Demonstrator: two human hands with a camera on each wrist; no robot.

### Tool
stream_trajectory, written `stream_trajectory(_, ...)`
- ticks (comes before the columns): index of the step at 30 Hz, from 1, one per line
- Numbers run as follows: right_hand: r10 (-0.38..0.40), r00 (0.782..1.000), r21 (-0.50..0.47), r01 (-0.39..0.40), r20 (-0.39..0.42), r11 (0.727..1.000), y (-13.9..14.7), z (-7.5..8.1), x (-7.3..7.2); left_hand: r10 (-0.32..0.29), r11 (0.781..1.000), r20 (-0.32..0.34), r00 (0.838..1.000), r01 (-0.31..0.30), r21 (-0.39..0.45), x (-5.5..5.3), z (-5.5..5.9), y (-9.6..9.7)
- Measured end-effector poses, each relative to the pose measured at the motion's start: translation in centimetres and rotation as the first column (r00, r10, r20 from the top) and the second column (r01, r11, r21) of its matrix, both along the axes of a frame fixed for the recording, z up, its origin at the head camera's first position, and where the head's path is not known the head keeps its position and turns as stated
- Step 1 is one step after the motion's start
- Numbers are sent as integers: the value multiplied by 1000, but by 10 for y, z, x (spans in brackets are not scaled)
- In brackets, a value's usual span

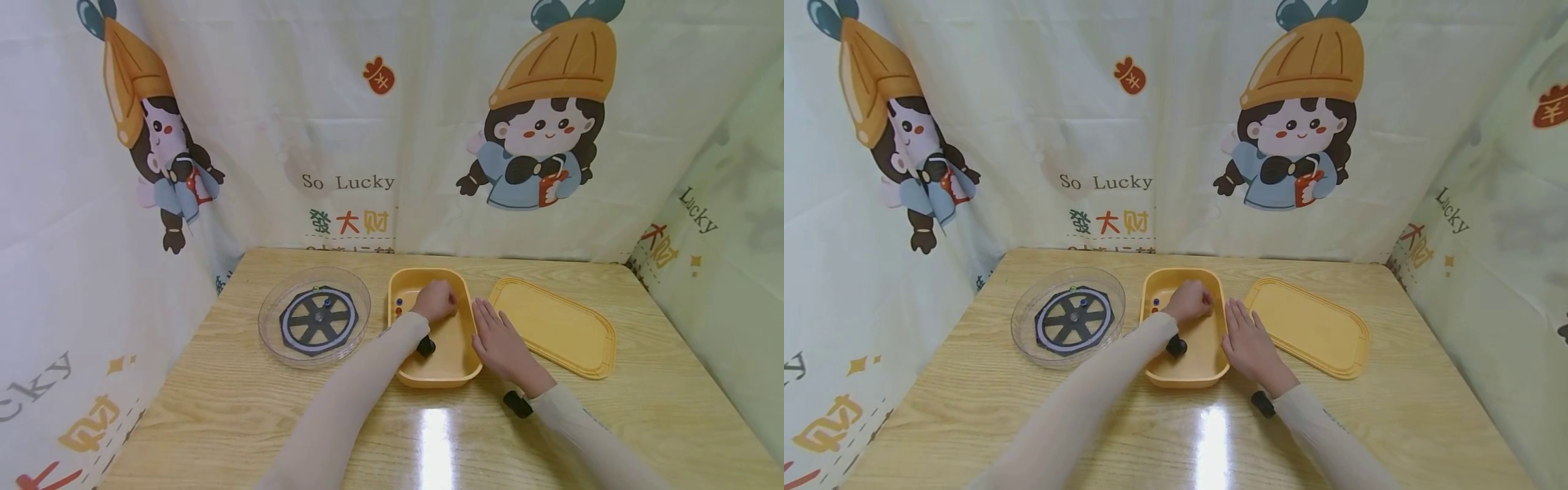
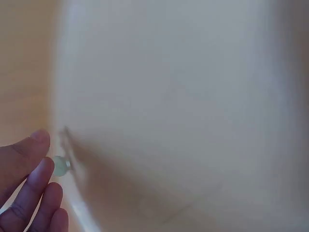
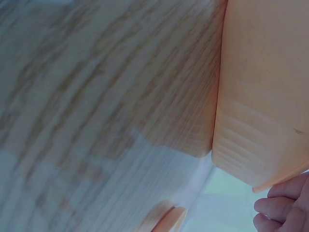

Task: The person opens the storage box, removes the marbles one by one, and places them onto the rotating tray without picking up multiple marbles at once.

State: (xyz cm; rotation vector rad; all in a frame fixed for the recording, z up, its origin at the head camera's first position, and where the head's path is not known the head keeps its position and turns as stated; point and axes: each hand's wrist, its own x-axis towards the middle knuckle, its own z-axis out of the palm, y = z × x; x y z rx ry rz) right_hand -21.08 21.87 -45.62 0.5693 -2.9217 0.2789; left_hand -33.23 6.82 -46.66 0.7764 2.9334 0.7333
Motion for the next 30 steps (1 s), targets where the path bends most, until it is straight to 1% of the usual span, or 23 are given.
stream_trajectory(6,1,1000,4,-1,0,1000,0,1,-1,-6,1000,27,1000,6,12,1,17,-1)
stream_trajectory(11,2,1000,0,-2,5,1000,-1,0,-1,-42,999,29,999,41,27,4,33,-7)
stream_trajectory(14,1,1000,-2,-1,12,1000,-1,0,-1,-64,997,34,997,63,41,8,44,-12)
stream_trajectory(19,3,1000,3,-3,13,1000,-1,1,0,-92,993,14,996,91,77,19,63,-22)
stream_trajectory(21,5,1000,6,-5,12,1000,-2,1,0,-101,992,-6,995,101,77,24,70,-25)
stream_trajectory(26,2,1000,14,-2,19,1000,-1,2,1,-121,990,-44,992,124,69,40,89,-34)
stream_trajectory(30,1,1000,9,-1,25,1000,-1,1,1,-152,982,-73,986,159,100,52,101,-40)
